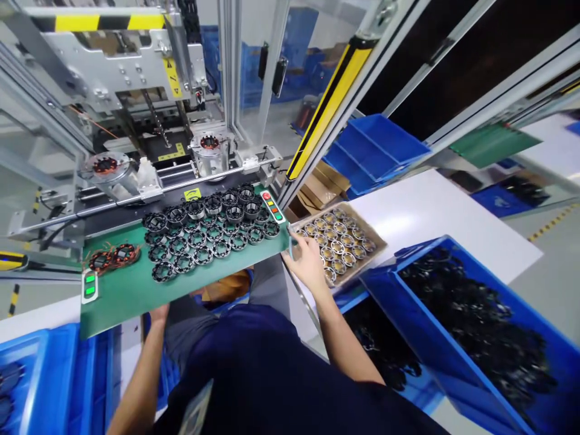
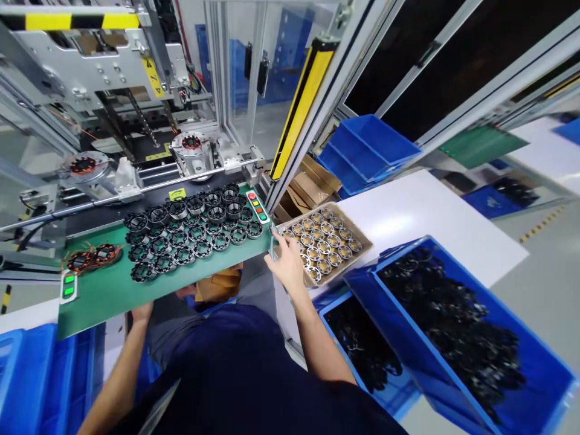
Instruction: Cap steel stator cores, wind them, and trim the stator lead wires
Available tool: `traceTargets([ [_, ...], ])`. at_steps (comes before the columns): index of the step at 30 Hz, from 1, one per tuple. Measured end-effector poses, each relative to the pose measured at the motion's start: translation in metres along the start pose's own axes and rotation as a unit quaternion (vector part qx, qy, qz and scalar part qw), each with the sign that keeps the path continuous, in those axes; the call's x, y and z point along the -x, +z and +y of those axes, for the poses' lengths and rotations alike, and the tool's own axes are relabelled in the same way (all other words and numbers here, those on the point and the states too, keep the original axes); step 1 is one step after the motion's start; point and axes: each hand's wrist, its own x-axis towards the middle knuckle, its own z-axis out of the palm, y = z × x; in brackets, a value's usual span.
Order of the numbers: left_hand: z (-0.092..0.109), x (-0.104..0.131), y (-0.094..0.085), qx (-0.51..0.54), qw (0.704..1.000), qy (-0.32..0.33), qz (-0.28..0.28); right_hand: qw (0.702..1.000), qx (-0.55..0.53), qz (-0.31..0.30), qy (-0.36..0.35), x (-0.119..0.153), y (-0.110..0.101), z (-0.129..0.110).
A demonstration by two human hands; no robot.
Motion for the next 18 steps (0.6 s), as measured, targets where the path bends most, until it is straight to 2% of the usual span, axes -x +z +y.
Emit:
traceTargets([
  [4,-0.032,0.028,0.037,0.049,0.993,-0.087,0.069,0.999,0.044,-0.007,0.011,-0.008,0.010,-0.005],
  [6,-0.048,0.048,0.051,0.081,0.990,-0.091,0.069,0.998,0.064,-0.015,0.008,-0.008,0.016,-0.010],
  [8,-0.061,0.065,0.057,0.107,0.990,-0.075,0.052,0.996,0.082,-0.022,0.003,-0.007,0.020,-0.016],
  [11,-0.069,0.079,0.052,0.126,0.991,-0.043,0.010,0.995,0.101,-0.026,-0.005,-0.007,0.024,-0.021],
  [13,-0.065,0.084,0.043,0.125,0.991,-0.023,-0.032,0.994,0.107,-0.027,-0.011,-0.007,0.026,-0.021],
  [16,-0.049,0.092,0.024,0.109,0.988,0.007,-0.111,0.994,0.106,-0.026,-0.025,-0.009,0.022,-0.019],
  [18,-0.034,0.102,0.000,0.103,0.981,0.028,-0.161,0.994,0.101,-0.025,-0.042,-0.014,0.012,-0.017],
])
